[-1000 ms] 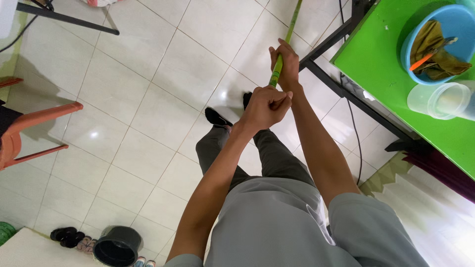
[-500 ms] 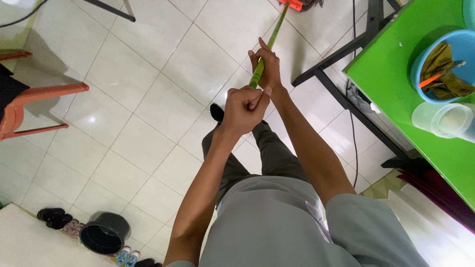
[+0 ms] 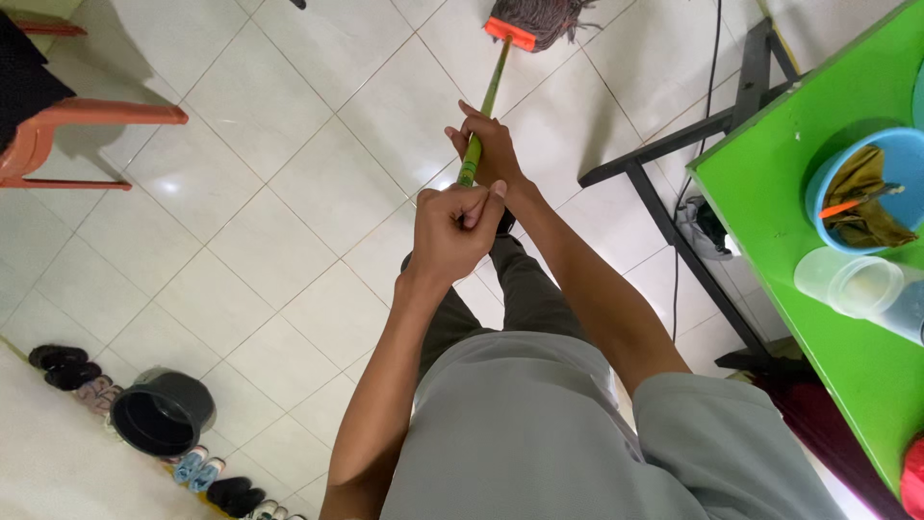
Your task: The person mopping the floor by hand using a mop.
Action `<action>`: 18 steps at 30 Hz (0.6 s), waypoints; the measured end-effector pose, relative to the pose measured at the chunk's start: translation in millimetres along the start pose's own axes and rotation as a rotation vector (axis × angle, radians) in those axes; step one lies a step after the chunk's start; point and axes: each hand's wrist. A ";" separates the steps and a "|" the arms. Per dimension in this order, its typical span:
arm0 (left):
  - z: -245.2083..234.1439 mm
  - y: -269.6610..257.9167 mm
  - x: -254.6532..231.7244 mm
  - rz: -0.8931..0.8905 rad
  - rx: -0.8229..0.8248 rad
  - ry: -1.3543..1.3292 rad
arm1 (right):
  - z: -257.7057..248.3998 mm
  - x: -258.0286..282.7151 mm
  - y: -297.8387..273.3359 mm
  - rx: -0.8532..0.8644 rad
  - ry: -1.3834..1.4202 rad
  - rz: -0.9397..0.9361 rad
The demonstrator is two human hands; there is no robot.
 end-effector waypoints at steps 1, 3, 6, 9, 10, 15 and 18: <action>-3.2 -4.1 -2.7 -0.021 -0.001 0.000 | 3.3 6.7 -1.0 0.008 0.000 -0.006; -7.1 -12.2 -6.6 -0.040 -0.010 0.000 | 11.3 20.2 -4.1 0.068 0.070 0.078; -18.8 -21.6 -9.6 -0.028 -0.057 -0.003 | 23.0 36.4 -4.0 0.144 0.083 0.013; -27.2 -32.1 -8.9 -0.036 -0.154 0.020 | 35.6 42.3 -4.2 0.249 0.079 0.044; -30.9 -35.4 -8.3 -0.028 -0.161 0.017 | 40.6 43.4 -5.3 0.255 0.081 0.042; -37.2 -51.4 -4.2 -0.049 -0.158 0.017 | 56.3 43.9 -15.4 0.236 -0.063 -0.095; -33.9 -59.1 3.1 -0.042 -0.151 -0.002 | 52.9 35.5 -17.2 0.299 -0.124 -0.160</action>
Point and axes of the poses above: each hand's wrist, its own y-axis towards the middle knuckle, its own z-axis out of the palm, x = y × z, and after that the axes turned 7 degrees about -z, right-handed
